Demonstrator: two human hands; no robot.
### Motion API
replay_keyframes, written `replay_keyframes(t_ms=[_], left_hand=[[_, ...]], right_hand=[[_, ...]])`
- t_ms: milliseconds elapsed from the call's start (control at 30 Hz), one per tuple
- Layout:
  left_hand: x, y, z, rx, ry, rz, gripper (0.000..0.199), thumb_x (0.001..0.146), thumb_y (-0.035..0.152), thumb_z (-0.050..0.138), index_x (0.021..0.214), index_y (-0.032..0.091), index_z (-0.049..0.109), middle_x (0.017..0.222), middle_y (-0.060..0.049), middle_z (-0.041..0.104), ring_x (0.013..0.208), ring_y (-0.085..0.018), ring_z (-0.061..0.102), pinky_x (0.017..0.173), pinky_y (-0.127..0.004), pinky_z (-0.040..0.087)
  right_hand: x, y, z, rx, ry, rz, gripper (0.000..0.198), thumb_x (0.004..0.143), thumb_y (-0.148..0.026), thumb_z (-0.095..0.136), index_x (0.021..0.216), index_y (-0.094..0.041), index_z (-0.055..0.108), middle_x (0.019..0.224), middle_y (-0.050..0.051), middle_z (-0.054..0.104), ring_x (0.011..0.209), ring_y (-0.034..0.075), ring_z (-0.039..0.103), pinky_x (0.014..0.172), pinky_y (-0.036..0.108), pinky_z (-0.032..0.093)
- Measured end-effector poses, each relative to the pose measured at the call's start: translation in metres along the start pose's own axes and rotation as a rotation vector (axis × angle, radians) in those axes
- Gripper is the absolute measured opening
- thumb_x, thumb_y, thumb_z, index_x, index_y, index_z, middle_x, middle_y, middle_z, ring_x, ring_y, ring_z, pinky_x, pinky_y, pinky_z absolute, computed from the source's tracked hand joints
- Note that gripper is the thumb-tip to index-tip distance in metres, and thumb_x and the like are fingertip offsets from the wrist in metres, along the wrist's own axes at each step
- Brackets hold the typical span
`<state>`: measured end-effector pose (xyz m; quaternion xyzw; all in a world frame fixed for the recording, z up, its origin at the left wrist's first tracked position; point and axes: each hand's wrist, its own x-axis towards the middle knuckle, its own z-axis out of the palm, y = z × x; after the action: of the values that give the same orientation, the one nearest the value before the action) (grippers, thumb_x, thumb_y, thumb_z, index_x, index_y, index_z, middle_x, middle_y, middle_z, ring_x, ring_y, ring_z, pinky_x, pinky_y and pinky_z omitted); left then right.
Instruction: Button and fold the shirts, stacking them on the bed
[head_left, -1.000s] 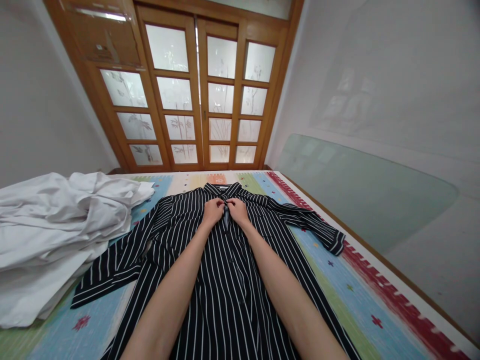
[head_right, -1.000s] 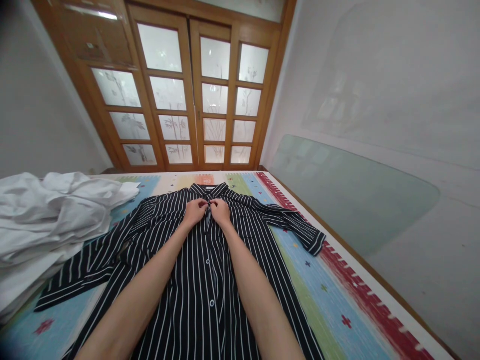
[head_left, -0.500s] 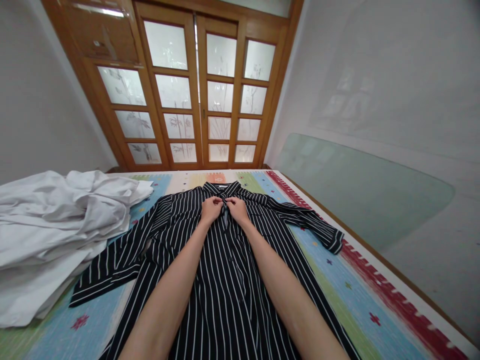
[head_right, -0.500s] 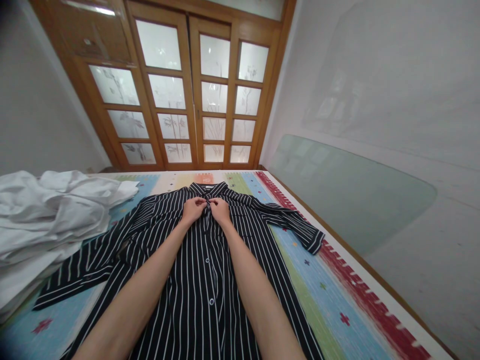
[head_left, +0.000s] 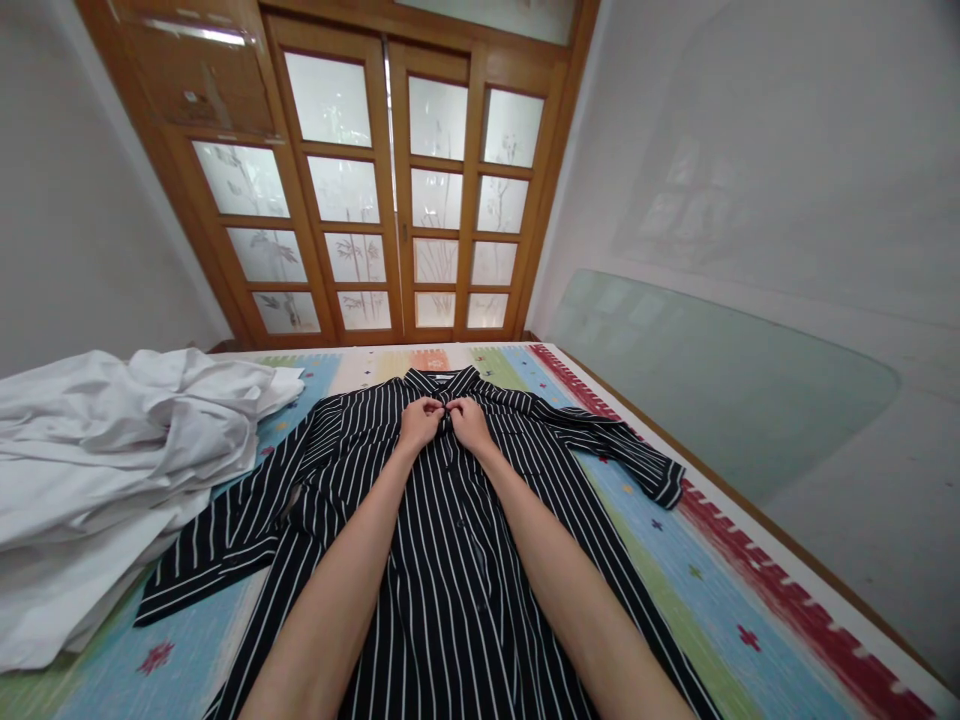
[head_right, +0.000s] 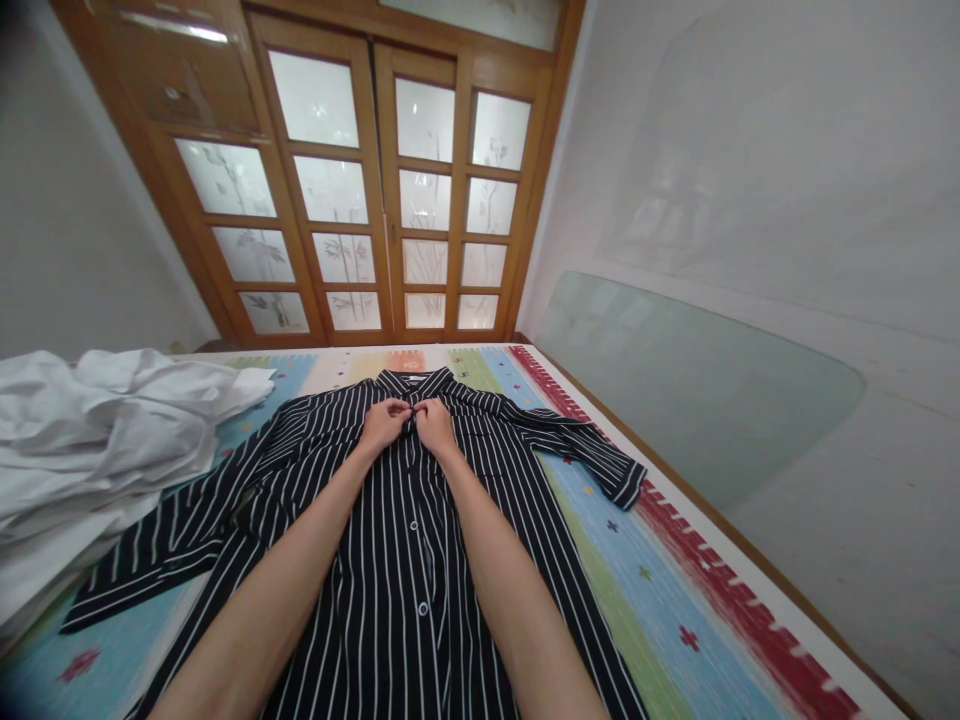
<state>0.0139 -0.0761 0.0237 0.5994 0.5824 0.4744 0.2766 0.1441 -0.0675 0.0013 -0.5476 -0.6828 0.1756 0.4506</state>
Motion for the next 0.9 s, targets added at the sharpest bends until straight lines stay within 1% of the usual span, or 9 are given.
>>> replay_keyframes(t_ms=[167, 300, 433, 567, 633, 767, 900], left_hand=[[-0.001, -0.0004, 0.0027, 0.006, 0.026, -0.009, 0.011, 0.073, 0.008, 0.067, 0.076, 0.017, 0.07, 0.081, -0.005, 0.076, 0.074, -0.016, 0.07, 0.078, -0.029, 0.056], [-0.002, 0.0013, 0.0021, 0.036, 0.046, -0.018, 0.009, 0.073, 0.01, 0.066, 0.074, 0.018, 0.071, 0.081, -0.005, 0.076, 0.077, -0.017, 0.071, 0.081, -0.03, 0.054], [-0.0029, 0.0049, -0.0017, 0.068, 0.053, -0.022, 0.009, 0.075, 0.018, 0.066, 0.07, 0.02, 0.073, 0.08, -0.005, 0.077, 0.081, -0.02, 0.071, 0.086, -0.031, 0.052], [-0.0046, 0.0064, -0.0031, 0.068, 0.048, -0.013, 0.013, 0.076, 0.033, 0.07, 0.072, 0.021, 0.074, 0.081, -0.004, 0.077, 0.082, -0.02, 0.071, 0.082, -0.03, 0.052], [-0.0049, 0.0053, -0.0026, 0.061, 0.048, -0.001, 0.016, 0.075, 0.036, 0.072, 0.072, 0.021, 0.075, 0.08, -0.004, 0.077, 0.081, -0.021, 0.071, 0.08, -0.03, 0.053], [-0.0034, 0.0009, -0.0019, 0.075, 0.062, 0.028, 0.013, 0.074, 0.033, 0.073, 0.07, 0.021, 0.074, 0.078, -0.004, 0.077, 0.078, -0.021, 0.072, 0.079, -0.031, 0.053], [-0.0015, -0.0022, -0.0028, 0.111, 0.079, 0.061, 0.008, 0.075, 0.027, 0.071, 0.068, 0.022, 0.073, 0.076, -0.003, 0.077, 0.077, -0.02, 0.071, 0.077, -0.031, 0.053]], right_hand=[[-0.0004, 0.0028, 0.0046, -0.055, -0.02, -0.055, 0.022, 0.085, -0.008, 0.046, 0.088, -0.02, 0.065, 0.096, 0.006, 0.063, 0.095, 0.019, 0.06, 0.091, 0.033, 0.046], [-0.0011, 0.0022, 0.004, -0.094, -0.043, -0.077, 0.021, 0.087, -0.009, 0.045, 0.091, -0.019, 0.064, 0.099, 0.007, 0.061, 0.096, 0.02, 0.059, 0.091, 0.034, 0.045], [-0.0014, 0.0011, 0.0027, -0.113, -0.065, -0.092, 0.022, 0.088, -0.01, 0.043, 0.092, -0.019, 0.063, 0.1, 0.007, 0.06, 0.096, 0.02, 0.058, 0.092, 0.033, 0.045], [-0.0012, 0.002, 0.0033, -0.116, -0.062, -0.095, 0.023, 0.087, -0.009, 0.042, 0.092, -0.019, 0.062, 0.097, 0.006, 0.059, 0.094, 0.019, 0.056, 0.091, 0.033, 0.044], [-0.0013, 0.0021, 0.0033, -0.108, -0.066, -0.085, 0.025, 0.086, -0.008, 0.041, 0.092, -0.019, 0.062, 0.097, 0.006, 0.059, 0.094, 0.019, 0.056, 0.091, 0.033, 0.044], [-0.0017, 0.0008, 0.0017, -0.077, -0.077, -0.066, 0.028, 0.085, -0.007, 0.039, 0.091, -0.019, 0.064, 0.099, 0.007, 0.06, 0.097, 0.019, 0.057, 0.092, 0.032, 0.045], [-0.0021, -0.0011, 0.0002, -0.046, -0.078, -0.06, 0.028, 0.085, -0.008, 0.041, 0.09, -0.02, 0.065, 0.098, 0.006, 0.062, 0.096, 0.018, 0.058, 0.092, 0.032, 0.046]])
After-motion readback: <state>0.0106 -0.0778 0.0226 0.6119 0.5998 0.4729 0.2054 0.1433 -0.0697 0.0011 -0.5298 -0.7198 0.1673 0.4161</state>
